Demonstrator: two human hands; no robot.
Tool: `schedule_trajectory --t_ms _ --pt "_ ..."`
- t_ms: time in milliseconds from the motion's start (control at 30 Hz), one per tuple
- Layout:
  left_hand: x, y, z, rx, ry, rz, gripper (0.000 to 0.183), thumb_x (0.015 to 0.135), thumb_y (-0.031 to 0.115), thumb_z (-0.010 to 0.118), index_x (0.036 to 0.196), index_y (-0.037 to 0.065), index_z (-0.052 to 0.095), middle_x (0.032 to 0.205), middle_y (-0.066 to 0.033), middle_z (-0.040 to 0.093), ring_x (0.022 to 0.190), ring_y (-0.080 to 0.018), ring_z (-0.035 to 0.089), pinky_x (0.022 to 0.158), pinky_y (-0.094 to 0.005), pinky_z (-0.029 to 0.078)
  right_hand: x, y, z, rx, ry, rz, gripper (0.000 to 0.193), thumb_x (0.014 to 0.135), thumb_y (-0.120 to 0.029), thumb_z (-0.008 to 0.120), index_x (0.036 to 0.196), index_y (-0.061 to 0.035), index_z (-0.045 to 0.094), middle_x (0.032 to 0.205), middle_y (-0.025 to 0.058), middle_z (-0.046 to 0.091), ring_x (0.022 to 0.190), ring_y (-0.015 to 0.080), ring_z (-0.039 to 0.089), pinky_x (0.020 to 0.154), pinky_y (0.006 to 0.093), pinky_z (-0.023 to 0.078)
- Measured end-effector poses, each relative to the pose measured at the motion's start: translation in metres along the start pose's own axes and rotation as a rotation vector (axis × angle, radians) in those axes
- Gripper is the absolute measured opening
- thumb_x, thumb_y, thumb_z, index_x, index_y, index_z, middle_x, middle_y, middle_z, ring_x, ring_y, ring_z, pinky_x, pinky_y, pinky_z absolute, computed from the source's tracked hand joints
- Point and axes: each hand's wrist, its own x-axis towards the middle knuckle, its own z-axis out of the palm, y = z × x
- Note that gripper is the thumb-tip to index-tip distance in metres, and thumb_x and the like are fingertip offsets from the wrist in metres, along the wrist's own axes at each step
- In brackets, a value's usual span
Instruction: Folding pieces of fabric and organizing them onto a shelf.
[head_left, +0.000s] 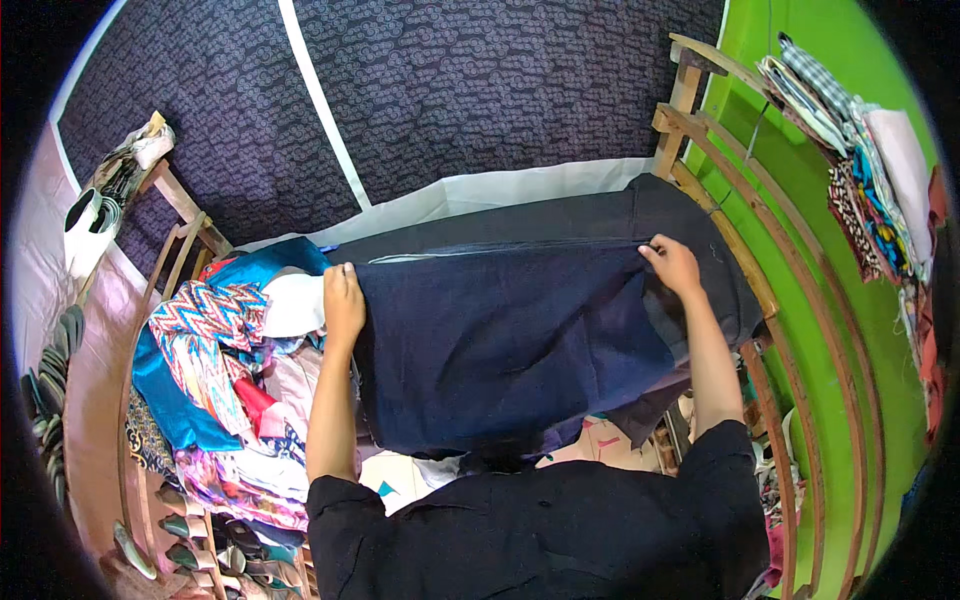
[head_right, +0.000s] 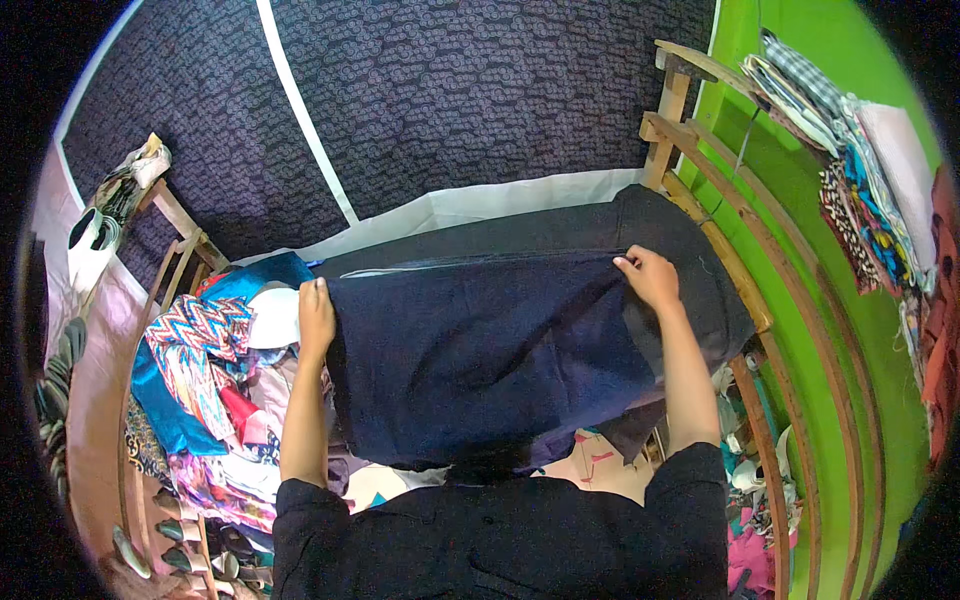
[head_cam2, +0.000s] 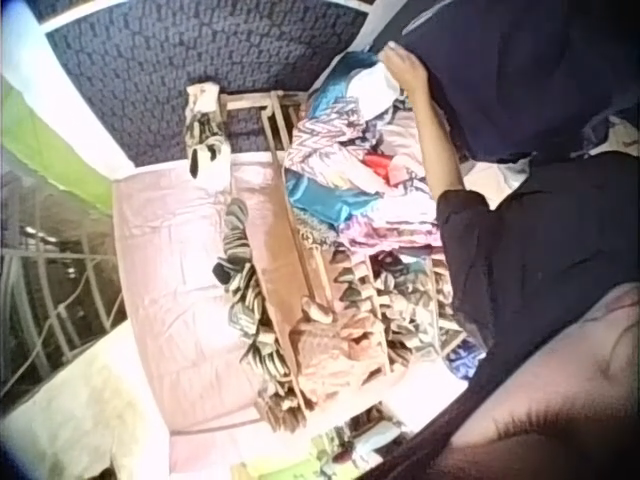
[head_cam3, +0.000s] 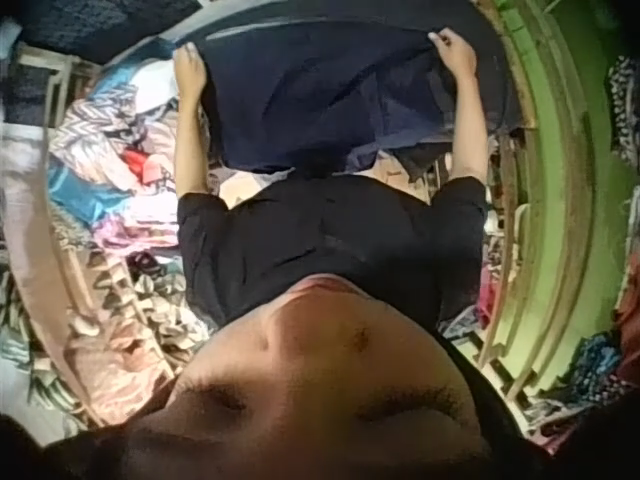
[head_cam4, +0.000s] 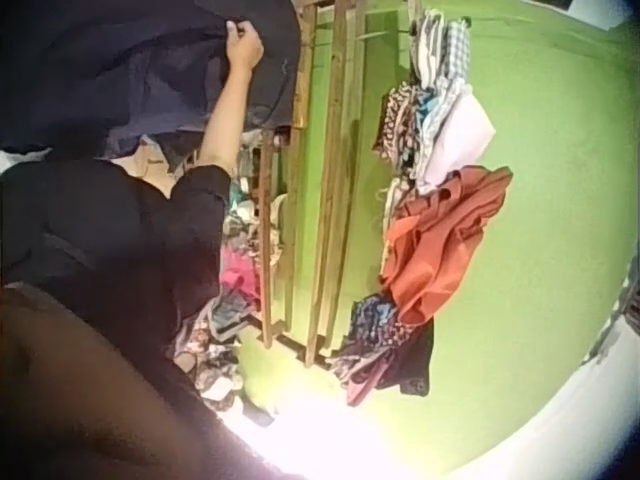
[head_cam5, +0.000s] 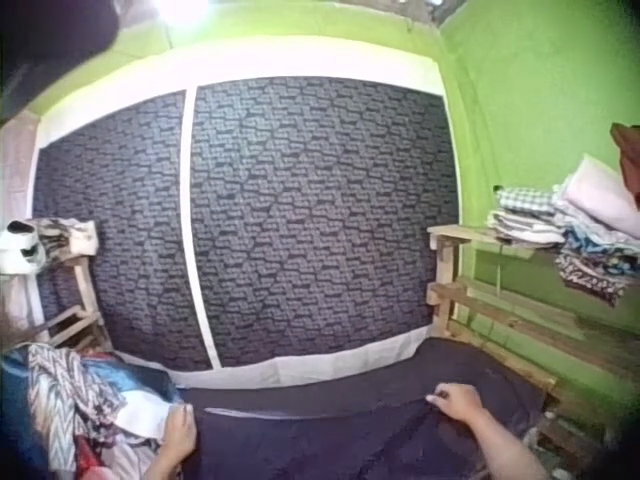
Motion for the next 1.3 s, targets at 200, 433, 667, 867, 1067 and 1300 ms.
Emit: schedule_trajectory --t_ms 200,433,667,867,1067,1300 --pt "-0.002 0.059 -0.062 -0.467 -0.101 -0.577 0.05 0.087 0.043 0.043 0.08 -0.005 0.055 0.072 -0.0074 0.054 0.068 -0.0146 0.049 0.063 -0.0305 0.041 -0.028 0.001 -0.098 0.818 -0.202 -0.06 0.027 0.067 -0.015 0.072 0.066 -0.0091 0.046 0.063 -0.0063 0.043 0.06 0.0043 0.04 0.053 0.0212 0.033" --pt "-0.024 0.084 -0.149 -0.786 -0.475 -0.271 0.056 0.046 0.002 0.076 0.094 0.006 0.047 0.097 -0.004 0.052 0.091 -0.0175 0.05 0.086 -0.0282 0.038 -0.065 -0.006 -0.186 0.814 -0.058 -0.193 0.031 0.065 -0.008 0.073 0.072 -0.0104 0.043 0.068 -0.0055 0.044 0.064 0.0046 0.042 0.059 0.0211 0.035" --pt "0.0 0.153 -0.16 -0.289 -0.01 0.073 0.038 0.067 0.004 0.07 0.058 0.007 0.033 0.056 0.0055 0.03 0.055 -0.0049 0.028 0.048 -0.023 0.022 -0.062 -0.032 -0.179 0.664 0.523 -0.274 0.027 0.074 -0.004 0.065 0.072 -0.0077 0.039 0.069 -0.0049 0.038 0.063 0.0053 0.035 0.056 0.0202 0.032" --pt "0.031 0.154 -0.189 -0.248 -0.116 0.333 0.046 0.058 0.01 0.074 0.056 0.006 0.028 0.053 0.0018 0.025 0.051 -0.0075 0.026 0.047 -0.0265 0.02 -0.039 -0.038 -0.183 0.569 0.947 -0.303 0.026 0.078 -0.008 0.061 0.069 -0.0045 0.038 0.062 -0.0015 0.035 0.06 0.0097 0.034 0.056 0.0219 0.033" --pt "0.116 0.166 -0.184 0.183 0.213 0.626 0.033 0.071 0.016 0.068 0.063 -0.001 0.041 0.055 -0.0125 0.039 0.048 -0.0219 0.041 0.049 -0.0309 0.033 0.025 -0.099 -0.198 0.377 1.263 -0.288 0.018 0.08 -0.013 0.06 0.074 -0.002 0.046 0.063 0.008 0.049 0.059 0.0151 0.044 0.058 0.0293 0.04" --pt "0.21 0.1 -0.088 0.563 0.142 0.395 0.047 0.084 0.048 0.044 0.074 0.005 0.062 0.068 -0.0154 0.059 0.064 -0.0315 0.058 0.055 -0.0412 0.043 0.149 -0.121 -0.126 0.084 1.192 -0.057 0.018 0.077 -0.02 0.06 0.08 -0.0055 0.049 0.069 0.0168 0.056 0.065 0.0364 0.054 0.061 0.043 0.038"
